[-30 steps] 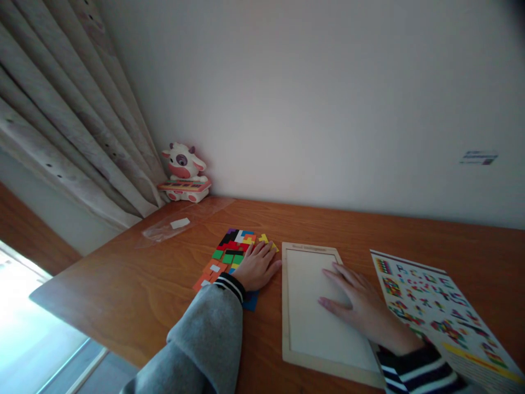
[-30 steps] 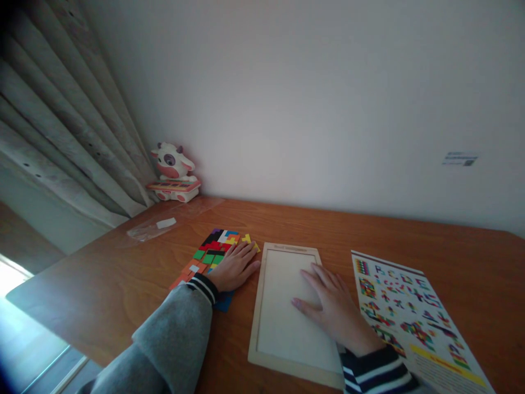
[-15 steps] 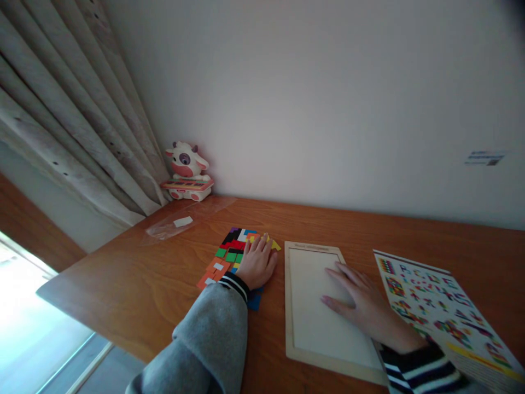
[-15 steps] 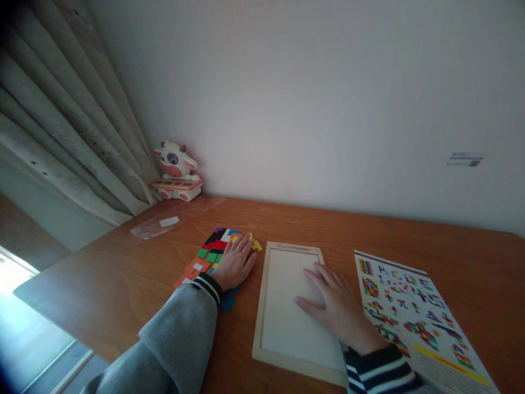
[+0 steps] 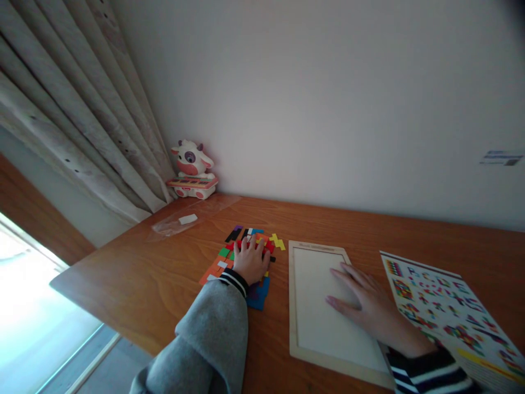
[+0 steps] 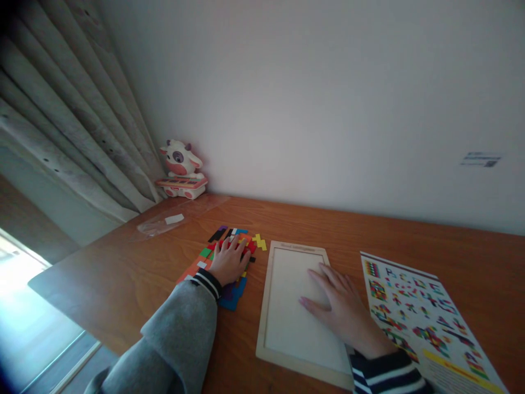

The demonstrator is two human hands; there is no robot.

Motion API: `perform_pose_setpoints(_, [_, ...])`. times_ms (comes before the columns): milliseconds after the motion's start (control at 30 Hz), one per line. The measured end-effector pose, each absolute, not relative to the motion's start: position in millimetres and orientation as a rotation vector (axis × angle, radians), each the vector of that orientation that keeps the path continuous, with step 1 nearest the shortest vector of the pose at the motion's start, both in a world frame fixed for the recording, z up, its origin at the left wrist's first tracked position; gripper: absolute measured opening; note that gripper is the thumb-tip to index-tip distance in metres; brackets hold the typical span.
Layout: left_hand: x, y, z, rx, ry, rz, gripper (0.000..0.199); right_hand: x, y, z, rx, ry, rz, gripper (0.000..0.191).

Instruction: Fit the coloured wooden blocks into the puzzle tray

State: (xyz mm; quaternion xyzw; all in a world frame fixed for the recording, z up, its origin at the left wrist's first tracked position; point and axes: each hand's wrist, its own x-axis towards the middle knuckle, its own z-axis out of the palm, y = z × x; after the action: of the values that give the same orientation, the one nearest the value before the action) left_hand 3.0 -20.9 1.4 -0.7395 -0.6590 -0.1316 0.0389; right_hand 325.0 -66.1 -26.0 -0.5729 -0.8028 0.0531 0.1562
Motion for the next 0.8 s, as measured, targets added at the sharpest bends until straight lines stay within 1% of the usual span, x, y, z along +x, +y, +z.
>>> perform_pose_setpoints(167, [1.6, -20.7, 10.6, -2.275, -2.032, -0.408, 0.048, 326.7, -65.1, -28.0, -1.619, -2.299, 0.153, 0.072])
perform_pose_setpoints(400, [-9.6, -15.4, 7.1, -2.093, -2.182, -0.324, 0.063, 328.4, -64.3, -31.1, -1.618, -2.304, 0.131, 0.071])
perform_pose_setpoints(533, [-10.0, -18.0, 11.2, -2.138, -2.131, -0.327, 0.058, 329.9, -63.9, -32.4, -1.617, -2.307, 0.145, 0.072])
perform_pose_setpoints(733, [-11.1, -17.8, 16.5, -2.296, -1.931, -0.394, 0.045, 329.4, -63.8, -31.5, -1.617, -2.291, 0.156, 0.071])
perform_pose_setpoints(800, [-11.6, -16.6, 15.8, -2.392, -1.826, -0.426, 0.045, 328.6, -64.2, -30.5, -1.621, -2.284, 0.16, 0.07])
